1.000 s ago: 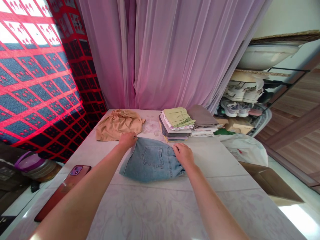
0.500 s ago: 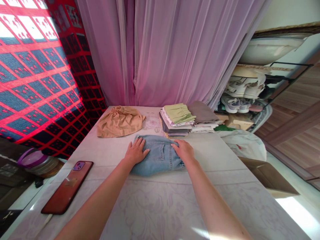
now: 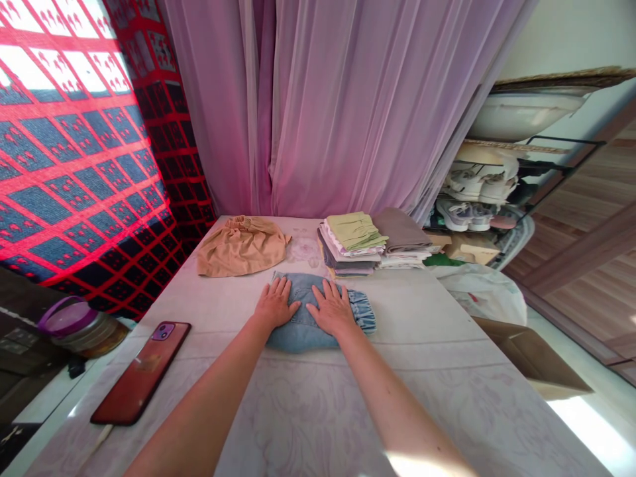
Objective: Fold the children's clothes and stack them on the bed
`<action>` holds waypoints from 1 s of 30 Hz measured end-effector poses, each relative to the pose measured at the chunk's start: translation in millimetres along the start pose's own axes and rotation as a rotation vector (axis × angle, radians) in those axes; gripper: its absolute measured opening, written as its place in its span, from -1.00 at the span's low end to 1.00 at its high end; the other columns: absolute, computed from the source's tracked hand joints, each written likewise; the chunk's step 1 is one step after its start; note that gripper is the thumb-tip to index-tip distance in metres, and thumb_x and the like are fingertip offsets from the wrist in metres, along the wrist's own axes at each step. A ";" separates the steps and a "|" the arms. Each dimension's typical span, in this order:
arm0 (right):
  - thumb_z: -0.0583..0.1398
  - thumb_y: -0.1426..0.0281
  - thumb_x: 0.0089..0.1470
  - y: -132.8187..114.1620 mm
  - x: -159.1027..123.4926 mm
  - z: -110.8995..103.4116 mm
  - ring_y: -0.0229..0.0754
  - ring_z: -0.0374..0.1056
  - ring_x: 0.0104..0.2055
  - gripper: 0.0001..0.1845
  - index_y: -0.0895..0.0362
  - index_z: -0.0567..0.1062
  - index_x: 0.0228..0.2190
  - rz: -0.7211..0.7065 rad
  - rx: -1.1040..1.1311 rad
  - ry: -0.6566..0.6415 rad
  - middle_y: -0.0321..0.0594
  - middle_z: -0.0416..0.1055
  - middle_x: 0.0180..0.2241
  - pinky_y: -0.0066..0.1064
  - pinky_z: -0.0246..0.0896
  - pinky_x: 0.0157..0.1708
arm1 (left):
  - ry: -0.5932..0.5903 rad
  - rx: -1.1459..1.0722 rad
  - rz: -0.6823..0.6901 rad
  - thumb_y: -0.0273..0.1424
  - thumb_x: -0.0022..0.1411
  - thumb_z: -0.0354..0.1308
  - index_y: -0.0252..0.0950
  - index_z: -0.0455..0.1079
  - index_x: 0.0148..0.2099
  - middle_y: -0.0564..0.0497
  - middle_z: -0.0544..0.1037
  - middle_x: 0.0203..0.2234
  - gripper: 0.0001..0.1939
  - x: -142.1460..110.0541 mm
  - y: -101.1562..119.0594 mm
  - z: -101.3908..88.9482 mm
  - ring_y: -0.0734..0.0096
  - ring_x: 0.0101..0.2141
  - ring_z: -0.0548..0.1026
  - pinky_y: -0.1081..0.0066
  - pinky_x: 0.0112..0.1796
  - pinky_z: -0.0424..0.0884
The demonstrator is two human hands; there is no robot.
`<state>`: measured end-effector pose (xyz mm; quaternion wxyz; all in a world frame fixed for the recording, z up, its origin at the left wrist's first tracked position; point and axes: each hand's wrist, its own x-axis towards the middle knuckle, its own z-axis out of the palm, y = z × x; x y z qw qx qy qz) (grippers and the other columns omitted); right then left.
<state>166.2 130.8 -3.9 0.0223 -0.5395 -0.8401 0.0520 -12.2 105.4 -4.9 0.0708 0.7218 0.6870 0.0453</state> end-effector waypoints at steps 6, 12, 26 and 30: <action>-0.09 0.10 0.26 -13.9 -12.0 -23.8 0.02 -0.18 0.36 -0.39 0.08 0.19 0.24 -0.022 0.023 0.042 0.00 -0.05 0.33 0.07 -0.47 0.26 | 0.049 -0.459 -0.084 -0.16 0.18 0.08 -0.20 0.25 0.23 -0.10 0.20 0.28 -0.42 4.9 -16.1 -13.1 0.14 0.28 0.09 0.12 0.23 0.00; -0.09 0.07 0.25 -32.7 -33.0 -10.0 0.01 -0.16 0.36 -0.41 -0.01 0.20 0.23 -0.103 0.078 0.096 -0.08 -0.03 0.33 0.10 -0.46 0.26 | 0.144 -0.644 -0.320 -0.23 0.28 -0.02 -0.27 0.28 0.20 -0.12 0.55 -0.04 -0.51 -21.1 -52.1 -24.4 0.29 -0.06 0.51 0.41 -0.14 0.42; -0.08 0.07 0.25 -34.5 -35.1 6.4 -0.02 -0.19 0.36 -0.41 -0.02 0.20 0.23 -0.080 0.078 0.066 -0.10 -0.05 0.33 0.04 -0.48 0.26 | -0.148 -0.589 -0.483 0.06 -0.05 0.17 -0.28 0.44 -0.39 -0.09 0.57 -0.52 -0.54 -43.5 -50.6 -37.1 0.15 -0.44 0.53 0.38 -0.47 0.31; -0.08 0.07 0.25 -35.1 -34.1 7.8 -0.03 -0.20 0.36 -0.40 -0.01 0.20 0.23 -0.078 0.080 0.058 -0.11 -0.07 0.34 0.03 -0.50 0.27 | -0.069 -0.616 -0.495 -0.10 -0.05 0.21 -0.26 0.40 -0.38 -0.11 0.59 -0.30 -0.68 -45.3 -42.5 -34.2 0.07 -0.18 0.51 0.38 -0.31 0.32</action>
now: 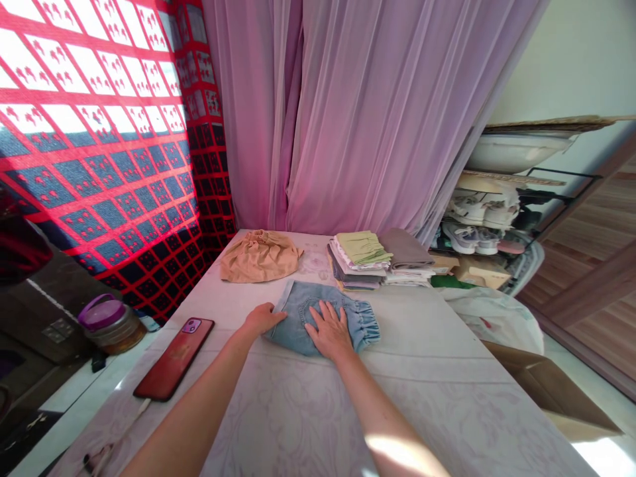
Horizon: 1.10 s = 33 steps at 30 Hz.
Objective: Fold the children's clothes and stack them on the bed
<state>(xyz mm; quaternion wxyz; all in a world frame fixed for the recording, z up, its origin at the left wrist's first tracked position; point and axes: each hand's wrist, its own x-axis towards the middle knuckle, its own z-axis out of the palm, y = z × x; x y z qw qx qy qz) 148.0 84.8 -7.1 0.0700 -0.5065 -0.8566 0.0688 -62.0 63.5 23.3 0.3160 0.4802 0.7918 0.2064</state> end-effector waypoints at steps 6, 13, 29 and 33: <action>-0.10 0.10 0.26 0.6 -1.7 -10.9 -0.04 -0.18 0.36 -0.42 0.02 0.22 0.22 -0.007 0.028 0.002 -0.11 -0.02 0.33 0.04 -0.49 0.27 | -0.020 -0.275 -0.043 -0.12 0.04 0.16 -0.27 0.38 -0.26 -0.07 0.58 -0.23 -0.67 -8.6 3.3 5.0 0.18 -0.15 0.51 0.42 -0.30 0.36; -0.05 0.16 0.25 9.1 -14.2 -10.1 0.00 -0.17 0.36 -0.43 0.09 0.24 0.21 -0.014 0.005 0.012 -0.05 0.02 0.31 0.10 -0.56 0.27 | -0.264 -0.618 0.004 0.01 -0.07 0.21 -0.30 0.41 -0.21 -0.12 0.60 -0.30 -0.49 -24.6 19.3 -3.8 0.24 -0.32 0.55 0.35 -0.36 0.45; 0.03 0.05 0.22 84.7 2.0 -87.3 -0.20 0.46 -0.21 -0.48 0.09 0.33 0.07 0.500 1.569 -0.073 0.02 0.39 0.06 -0.31 0.40 -0.22 | -0.072 -0.117 0.306 -0.34 -0.08 0.29 -0.22 0.21 0.17 -0.13 0.52 -0.04 -0.28 -35.2 141.9 79.4 0.08 -0.05 0.48 0.31 -0.13 0.35; 0.07 0.03 0.17 96.6 9.0 -83.9 -0.17 0.47 -0.27 -0.41 0.07 0.27 0.13 0.488 1.288 -0.016 -0.10 0.51 -0.13 -0.31 0.39 -0.30 | -0.102 0.005 0.386 -0.40 -0.08 0.27 -0.27 0.29 0.11 -0.20 0.56 -0.11 -0.36 -50.7 159.5 109.4 0.00 -0.09 0.50 0.24 -0.14 0.37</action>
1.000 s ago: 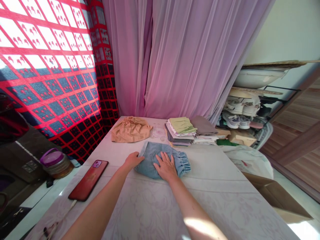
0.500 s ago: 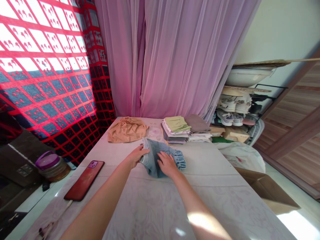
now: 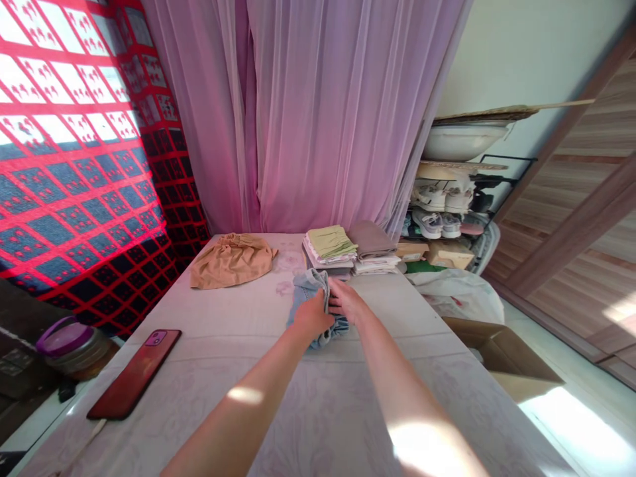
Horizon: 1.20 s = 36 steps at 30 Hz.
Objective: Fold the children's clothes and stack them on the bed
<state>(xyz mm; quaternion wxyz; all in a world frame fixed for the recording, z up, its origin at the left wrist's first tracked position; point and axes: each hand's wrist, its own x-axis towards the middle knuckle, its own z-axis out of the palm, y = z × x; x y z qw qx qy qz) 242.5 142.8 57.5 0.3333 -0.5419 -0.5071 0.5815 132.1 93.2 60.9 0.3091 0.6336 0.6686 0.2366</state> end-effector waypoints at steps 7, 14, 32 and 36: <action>0.30 0.43 -0.13 8.0 25.7 -5.8 0.03 0.37 0.01 -0.24 0.12 0.28 0.15 -0.039 -0.412 0.237 -0.09 0.47 -0.07 -0.21 0.23 0.00 | 0.022 -0.078 0.165 -0.38 0.21 0.00 -0.22 0.42 0.02 -0.03 0.57 -0.12 -0.65 -17.4 -31.2 -12.9 0.33 -0.17 0.53 0.35 -0.12 0.43; 0.23 0.16 -0.01 -11.9 20.5 8.8 0.10 0.28 0.11 -0.12 0.08 0.05 0.28 -0.130 -0.776 0.270 0.05 0.30 0.12 -0.16 0.15 0.05 | -0.036 0.136 0.496 -0.28 0.12 0.20 -0.17 0.33 0.19 -0.14 0.25 0.25 -0.44 -59.8 -83.8 -4.6 0.01 0.26 0.13 -0.02 0.20 0.09; 0.02 0.48 -0.01 23.9 59.7 -5.6 -0.16 0.42 -0.19 -0.43 0.13 0.38 0.08 -0.142 -0.633 0.409 -0.18 0.51 -0.15 -0.41 0.29 -0.20 | 0.211 -0.006 0.556 -0.50 0.22 0.01 -0.20 0.48 -0.21 -0.08 0.55 -0.04 -0.78 -67.6 -82.7 30.9 0.22 0.10 0.38 0.04 0.16 0.19; 0.06 0.57 -0.06 13.7 44.7 -2.0 -0.02 0.31 0.04 -0.37 0.09 0.38 0.10 -0.179 -0.708 0.415 -0.08 0.39 0.04 -0.22 0.16 0.03 | 0.102 0.034 0.516 -0.51 0.18 0.04 -0.19 0.48 -0.21 -0.07 0.52 0.01 -0.78 -65.3 -82.2 32.3 0.17 0.14 0.33 -0.03 0.19 0.10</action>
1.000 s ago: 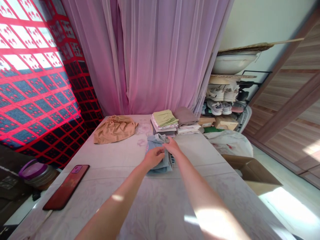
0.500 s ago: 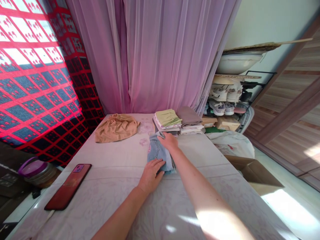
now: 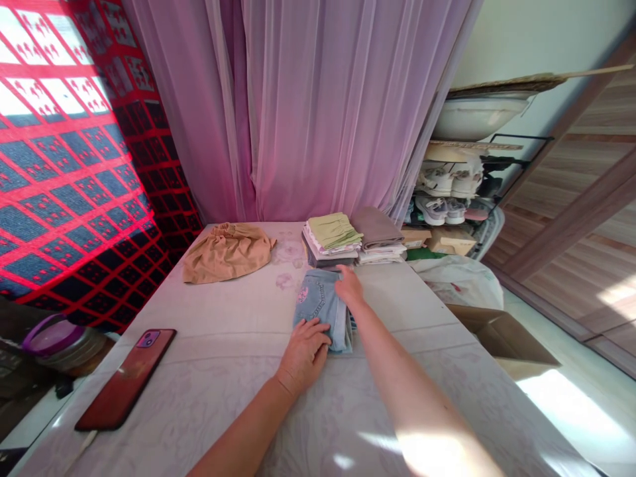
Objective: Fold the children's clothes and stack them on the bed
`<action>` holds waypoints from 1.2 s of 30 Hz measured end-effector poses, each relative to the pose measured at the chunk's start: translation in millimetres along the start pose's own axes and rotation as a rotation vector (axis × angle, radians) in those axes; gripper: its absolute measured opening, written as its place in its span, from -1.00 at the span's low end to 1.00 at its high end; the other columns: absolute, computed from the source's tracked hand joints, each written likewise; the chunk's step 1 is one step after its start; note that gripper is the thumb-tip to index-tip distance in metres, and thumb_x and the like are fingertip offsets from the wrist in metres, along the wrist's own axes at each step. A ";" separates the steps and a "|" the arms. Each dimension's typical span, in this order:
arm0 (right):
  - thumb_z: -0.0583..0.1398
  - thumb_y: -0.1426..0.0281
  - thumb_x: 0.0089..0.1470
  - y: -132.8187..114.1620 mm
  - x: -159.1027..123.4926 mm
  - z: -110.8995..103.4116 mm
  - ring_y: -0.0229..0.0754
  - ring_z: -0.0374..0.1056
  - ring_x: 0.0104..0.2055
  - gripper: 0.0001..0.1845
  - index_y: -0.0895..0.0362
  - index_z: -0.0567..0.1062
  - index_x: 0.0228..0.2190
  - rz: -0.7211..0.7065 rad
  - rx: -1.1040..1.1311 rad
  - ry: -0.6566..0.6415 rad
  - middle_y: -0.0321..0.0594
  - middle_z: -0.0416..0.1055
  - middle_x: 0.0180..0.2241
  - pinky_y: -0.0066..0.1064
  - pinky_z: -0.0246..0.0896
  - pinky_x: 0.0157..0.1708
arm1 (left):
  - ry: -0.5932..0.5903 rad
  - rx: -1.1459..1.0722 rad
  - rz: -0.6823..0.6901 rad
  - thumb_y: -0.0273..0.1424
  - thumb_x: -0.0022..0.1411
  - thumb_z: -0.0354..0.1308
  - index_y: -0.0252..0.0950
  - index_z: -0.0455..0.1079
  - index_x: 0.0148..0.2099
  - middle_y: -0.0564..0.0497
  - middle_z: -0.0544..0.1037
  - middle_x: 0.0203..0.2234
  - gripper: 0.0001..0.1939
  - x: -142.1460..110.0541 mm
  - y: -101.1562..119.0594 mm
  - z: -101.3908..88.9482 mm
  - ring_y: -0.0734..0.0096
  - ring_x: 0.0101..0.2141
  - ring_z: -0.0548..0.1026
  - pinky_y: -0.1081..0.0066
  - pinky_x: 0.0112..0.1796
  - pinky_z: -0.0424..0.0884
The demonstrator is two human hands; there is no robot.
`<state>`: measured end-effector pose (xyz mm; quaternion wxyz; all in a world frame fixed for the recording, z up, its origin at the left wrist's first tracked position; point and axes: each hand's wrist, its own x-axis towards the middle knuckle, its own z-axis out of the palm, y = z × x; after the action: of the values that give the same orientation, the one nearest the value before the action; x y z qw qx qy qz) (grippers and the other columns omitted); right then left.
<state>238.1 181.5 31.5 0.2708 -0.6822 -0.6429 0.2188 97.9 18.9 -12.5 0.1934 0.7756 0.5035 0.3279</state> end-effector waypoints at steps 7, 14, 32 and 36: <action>0.06 0.46 0.12 -49.8 -8.3 2.3 -0.08 0.10 0.19 -0.63 -0.01 0.55 -0.11 -0.689 -0.277 -0.139 -0.24 0.37 0.08 -0.26 -0.11 0.19 | -0.080 -0.008 -0.038 -0.47 0.15 0.08 -0.18 0.51 -0.24 -0.06 0.51 0.03 -0.80 6.8 5.1 -0.7 0.10 0.18 0.27 -0.05 0.20 0.04; 0.05 0.35 0.19 -17.8 3.5 33.7 -0.14 0.21 0.14 -0.63 -0.01 0.49 -0.02 -0.520 -0.270 -0.276 -0.25 0.36 0.11 -0.30 -0.01 0.18 | 0.239 -0.289 -0.327 -0.28 0.25 0.01 -0.22 0.44 -0.17 -0.10 0.54 -0.06 -0.78 0.4 -14.3 -18.8 0.24 0.01 0.43 0.22 0.05 0.31; 0.27 0.29 -0.09 -36.1 5.8 30.9 -0.13 0.42 -0.23 -0.80 0.09 0.60 -0.37 -0.235 -0.002 -0.415 -0.29 0.56 -0.31 -0.45 0.23 -0.22 | -0.033 0.063 -0.749 -0.49 -0.09 0.14 -0.20 0.48 -0.13 -0.09 0.58 -0.13 -0.60 28.5 -67.8 -140.2 0.04 0.00 0.44 0.19 0.01 0.30; 0.24 0.18 -0.05 -36.6 1.7 46.6 -0.16 0.39 -0.36 -0.74 0.12 0.55 -0.57 -0.150 0.148 -0.374 -0.28 0.50 -0.51 -0.42 0.23 -0.30 | 0.025 0.273 -0.481 -0.42 0.14 0.05 -0.17 0.38 0.10 -0.10 0.28 0.23 -0.55 25.3 -57.1 -125.9 0.06 0.24 0.16 0.03 0.22 -0.04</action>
<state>180.3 188.3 20.1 0.2117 -0.5581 -0.7131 0.3677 -21.0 61.9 48.9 0.1531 0.6484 0.7152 0.2112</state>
